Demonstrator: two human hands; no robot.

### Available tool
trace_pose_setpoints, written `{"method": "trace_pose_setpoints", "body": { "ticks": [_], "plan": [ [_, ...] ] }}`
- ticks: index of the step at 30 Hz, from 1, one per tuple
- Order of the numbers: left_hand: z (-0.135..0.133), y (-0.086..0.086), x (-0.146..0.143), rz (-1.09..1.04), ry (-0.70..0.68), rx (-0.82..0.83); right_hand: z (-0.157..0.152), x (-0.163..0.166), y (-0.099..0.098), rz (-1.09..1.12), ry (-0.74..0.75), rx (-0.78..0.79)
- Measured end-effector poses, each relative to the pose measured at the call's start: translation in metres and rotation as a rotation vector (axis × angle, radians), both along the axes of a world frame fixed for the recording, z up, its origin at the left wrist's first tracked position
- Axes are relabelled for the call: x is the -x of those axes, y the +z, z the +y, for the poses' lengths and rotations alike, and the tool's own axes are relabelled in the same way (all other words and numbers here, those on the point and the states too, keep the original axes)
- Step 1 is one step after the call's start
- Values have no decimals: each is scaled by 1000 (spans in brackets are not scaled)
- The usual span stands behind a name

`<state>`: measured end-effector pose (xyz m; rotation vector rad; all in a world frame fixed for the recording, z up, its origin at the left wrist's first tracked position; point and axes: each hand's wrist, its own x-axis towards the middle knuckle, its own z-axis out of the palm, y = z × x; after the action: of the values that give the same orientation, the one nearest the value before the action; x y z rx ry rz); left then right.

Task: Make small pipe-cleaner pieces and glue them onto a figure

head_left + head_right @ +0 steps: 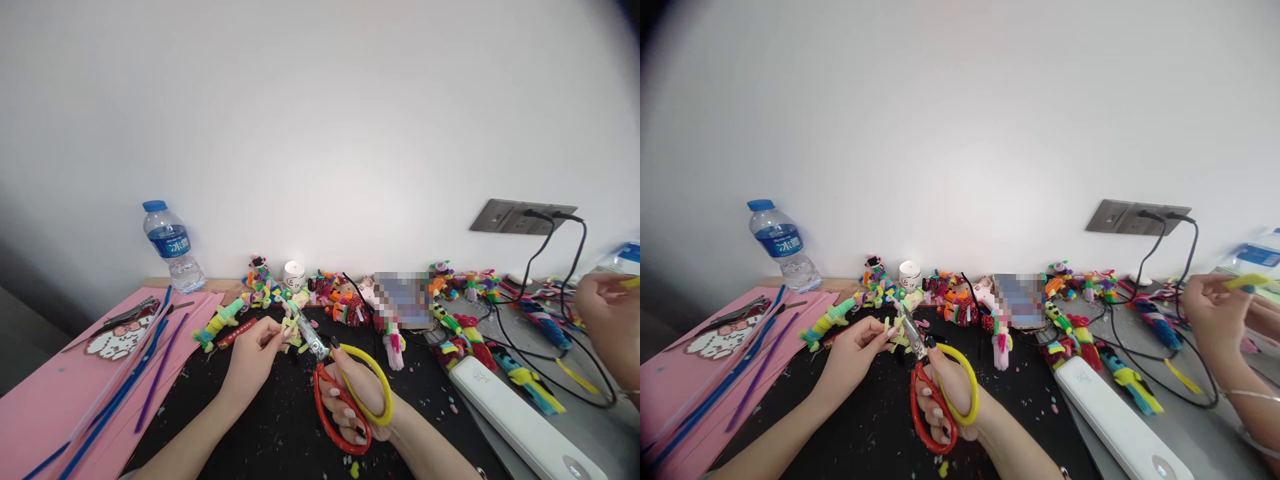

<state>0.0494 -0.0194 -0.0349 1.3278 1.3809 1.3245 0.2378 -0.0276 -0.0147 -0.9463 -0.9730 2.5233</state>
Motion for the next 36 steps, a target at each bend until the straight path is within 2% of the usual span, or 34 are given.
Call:
{"method": "trace_pose_setpoints", "body": {
  "ticks": [5, 13, 19, 23, 30, 33, 36],
  "plan": [
    [2, -1, 0, -29, 6, 33, 1, -3, 1, 19, 25, 37],
    [2, -5, 1, 34, 13, -4, -3, -2, 3, 6, 20, 53],
    [4, -5, 2, 44, 45, 11, 0, -5, 8, -54, -45, 43],
    [3, -2, 4, 76, 61, 64, 1, -6, 13, 30, -131, -26],
    [2, 3, 4, 275, 86, 52, 0, -5, 10, 53, -220, -106],
    [2, 2, 4, 454, 104, -52, 1, -4, 9, 30, -221, -130],
    [0, 1, 3, 687, 13, -198, 1, -5, 11, 9, -231, -153]
  ]
}}
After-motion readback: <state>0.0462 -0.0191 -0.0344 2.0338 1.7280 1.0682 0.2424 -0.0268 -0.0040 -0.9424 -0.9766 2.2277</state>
